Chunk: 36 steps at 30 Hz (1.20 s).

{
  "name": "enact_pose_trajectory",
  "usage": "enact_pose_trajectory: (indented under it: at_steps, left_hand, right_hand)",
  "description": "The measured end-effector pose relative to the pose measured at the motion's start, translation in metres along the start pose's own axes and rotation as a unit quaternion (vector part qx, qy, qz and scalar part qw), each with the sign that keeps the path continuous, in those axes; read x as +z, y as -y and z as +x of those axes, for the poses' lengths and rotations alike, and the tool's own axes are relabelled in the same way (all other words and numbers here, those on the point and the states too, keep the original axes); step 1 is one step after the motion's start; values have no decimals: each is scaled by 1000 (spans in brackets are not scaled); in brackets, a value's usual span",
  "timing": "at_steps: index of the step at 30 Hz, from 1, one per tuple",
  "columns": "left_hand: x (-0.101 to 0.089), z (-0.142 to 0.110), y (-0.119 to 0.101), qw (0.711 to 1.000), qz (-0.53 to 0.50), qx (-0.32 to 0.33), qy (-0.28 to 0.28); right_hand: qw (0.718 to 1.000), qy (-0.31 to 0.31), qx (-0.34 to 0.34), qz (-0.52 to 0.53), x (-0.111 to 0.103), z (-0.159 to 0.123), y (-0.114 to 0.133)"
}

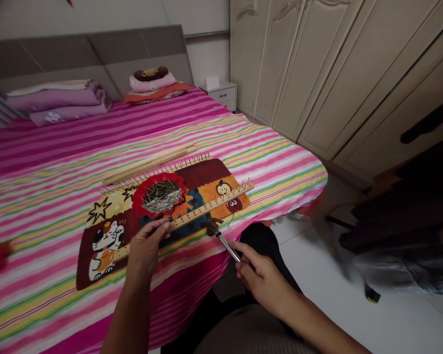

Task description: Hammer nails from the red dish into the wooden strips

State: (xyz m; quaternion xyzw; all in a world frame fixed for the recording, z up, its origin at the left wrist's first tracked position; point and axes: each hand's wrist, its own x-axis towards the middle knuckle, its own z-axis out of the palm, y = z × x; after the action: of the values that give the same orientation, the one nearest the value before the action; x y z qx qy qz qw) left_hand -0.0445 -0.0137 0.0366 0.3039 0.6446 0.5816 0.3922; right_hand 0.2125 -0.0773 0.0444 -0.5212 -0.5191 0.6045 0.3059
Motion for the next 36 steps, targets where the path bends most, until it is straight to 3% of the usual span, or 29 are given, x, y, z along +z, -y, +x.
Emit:
enact_pose_trajectory:
  at_steps: [5, 10, 25, 32, 36]
  left_hand:
    - [6, 1, 20, 998, 14, 20, -52]
    - [12, -1, 27, 993, 66, 52, -80]
    - [14, 3, 40, 983, 154, 61, -77]
    - [19, 0, 41, 924, 303, 210, -98]
    - [20, 0, 43, 908, 332, 232, -103]
  right_hand:
    - [1000, -7, -1, 3, 0, -1, 1]
    - [1000, -2, -12, -7, -2, 1, -3]
    - [1000, 6, -20, -23, -1, 2, -3]
    - [995, 38, -82, -35, 9, 13, 15]
    - [989, 54, -126, -63, 23, 30, 33]
